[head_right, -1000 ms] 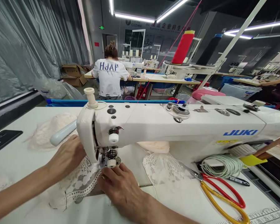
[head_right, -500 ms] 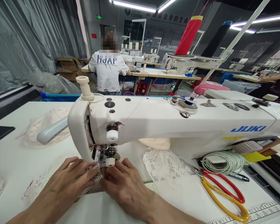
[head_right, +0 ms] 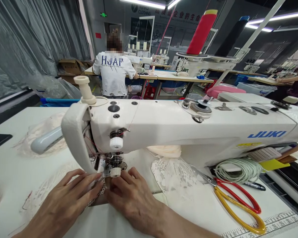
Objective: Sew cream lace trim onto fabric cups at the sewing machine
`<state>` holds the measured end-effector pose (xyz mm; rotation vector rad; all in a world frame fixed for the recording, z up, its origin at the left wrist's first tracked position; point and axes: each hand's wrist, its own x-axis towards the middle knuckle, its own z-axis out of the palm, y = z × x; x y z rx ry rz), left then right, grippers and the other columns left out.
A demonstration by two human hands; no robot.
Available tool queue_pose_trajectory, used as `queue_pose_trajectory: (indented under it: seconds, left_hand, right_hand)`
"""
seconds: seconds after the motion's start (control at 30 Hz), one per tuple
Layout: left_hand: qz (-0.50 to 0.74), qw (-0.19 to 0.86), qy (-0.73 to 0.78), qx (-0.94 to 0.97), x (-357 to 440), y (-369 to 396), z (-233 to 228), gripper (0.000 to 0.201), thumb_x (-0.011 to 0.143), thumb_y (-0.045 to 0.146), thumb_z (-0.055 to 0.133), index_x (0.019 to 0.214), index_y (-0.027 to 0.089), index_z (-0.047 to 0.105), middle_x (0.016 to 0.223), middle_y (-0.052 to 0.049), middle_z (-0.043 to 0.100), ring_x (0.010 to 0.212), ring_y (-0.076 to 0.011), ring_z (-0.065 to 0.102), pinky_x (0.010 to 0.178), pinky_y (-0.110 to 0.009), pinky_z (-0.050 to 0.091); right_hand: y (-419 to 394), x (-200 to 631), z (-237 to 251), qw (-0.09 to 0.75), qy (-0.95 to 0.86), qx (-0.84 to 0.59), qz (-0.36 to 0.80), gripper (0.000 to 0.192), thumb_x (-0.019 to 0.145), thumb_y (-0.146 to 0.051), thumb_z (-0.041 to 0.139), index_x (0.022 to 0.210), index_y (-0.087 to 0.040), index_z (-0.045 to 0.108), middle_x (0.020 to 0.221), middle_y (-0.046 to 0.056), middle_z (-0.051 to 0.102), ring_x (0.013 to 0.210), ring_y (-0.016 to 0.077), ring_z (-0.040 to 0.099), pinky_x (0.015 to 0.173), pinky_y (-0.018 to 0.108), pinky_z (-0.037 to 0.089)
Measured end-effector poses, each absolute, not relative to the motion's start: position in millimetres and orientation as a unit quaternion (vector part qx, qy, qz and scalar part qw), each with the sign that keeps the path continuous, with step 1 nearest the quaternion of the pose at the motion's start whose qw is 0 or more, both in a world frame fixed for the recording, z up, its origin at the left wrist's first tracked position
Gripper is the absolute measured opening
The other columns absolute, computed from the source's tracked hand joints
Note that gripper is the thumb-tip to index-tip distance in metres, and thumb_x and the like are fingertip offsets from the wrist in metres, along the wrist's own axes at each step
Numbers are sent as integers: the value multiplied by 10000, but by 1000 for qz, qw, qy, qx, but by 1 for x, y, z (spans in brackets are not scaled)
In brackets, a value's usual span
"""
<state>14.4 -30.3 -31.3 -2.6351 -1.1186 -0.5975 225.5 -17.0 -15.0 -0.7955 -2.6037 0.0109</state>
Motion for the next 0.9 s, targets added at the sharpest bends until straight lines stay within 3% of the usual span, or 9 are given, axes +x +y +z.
queue_pose_trajectory:
  seconds: [0.2, 0.37, 0.53, 0.73, 0.9]
  left_hand:
    - [-228, 137, -363, -893, 12, -32, -38, 277, 889, 102, 400, 1026, 221, 610, 1063, -67, 652, 1011, -219, 583, 898, -398, 418]
    - [-270, 181, -318, -891, 15, -32, -34, 306, 930, 116, 345, 912, 177, 645, 965, -63, 695, 912, -189, 615, 875, -372, 398]
    - [-309, 192, -315, -877, 18, -36, -30, 342, 927, 116, 330, 825, 177, 651, 888, -67, 708, 855, -185, 618, 841, -359, 399]
    - [-324, 184, -322, -870, 19, -35, -38, 328, 929, 113, 339, 804, 175, 636, 858, -53, 695, 829, -175, 606, 831, -346, 386]
    - [-278, 188, -346, -876, 15, -36, -43, 298, 929, 94, 339, 887, 150, 629, 936, -66, 675, 902, -187, 590, 901, -381, 349]
  right_hand:
    - [-16, 225, -15, 210, -934, -290, 11, 278, 966, -140, 308, 1059, -177, 567, 897, 43, 628, 709, 146, 520, 713, 325, 362]
    - [-18, 223, -13, 255, -919, -302, 0, 302, 977, -155, 263, 1098, -160, 539, 989, 75, 654, 812, 154, 589, 708, 297, 406]
    - [-16, 217, -17, 188, -915, -354, 49, 342, 907, -68, 326, 1228, -138, 422, 984, 95, 671, 854, 175, 629, 770, 302, 458]
    - [-5, 204, -21, 174, -924, -336, 63, 443, 839, -38, 355, 1277, -93, 314, 1131, 165, 607, 1052, 222, 581, 887, 391, 449]
    - [-4, 204, -16, 193, -919, -338, 68, 461, 780, -34, 360, 1234, -115, 356, 1149, 170, 585, 1087, 227, 550, 815, 374, 477]
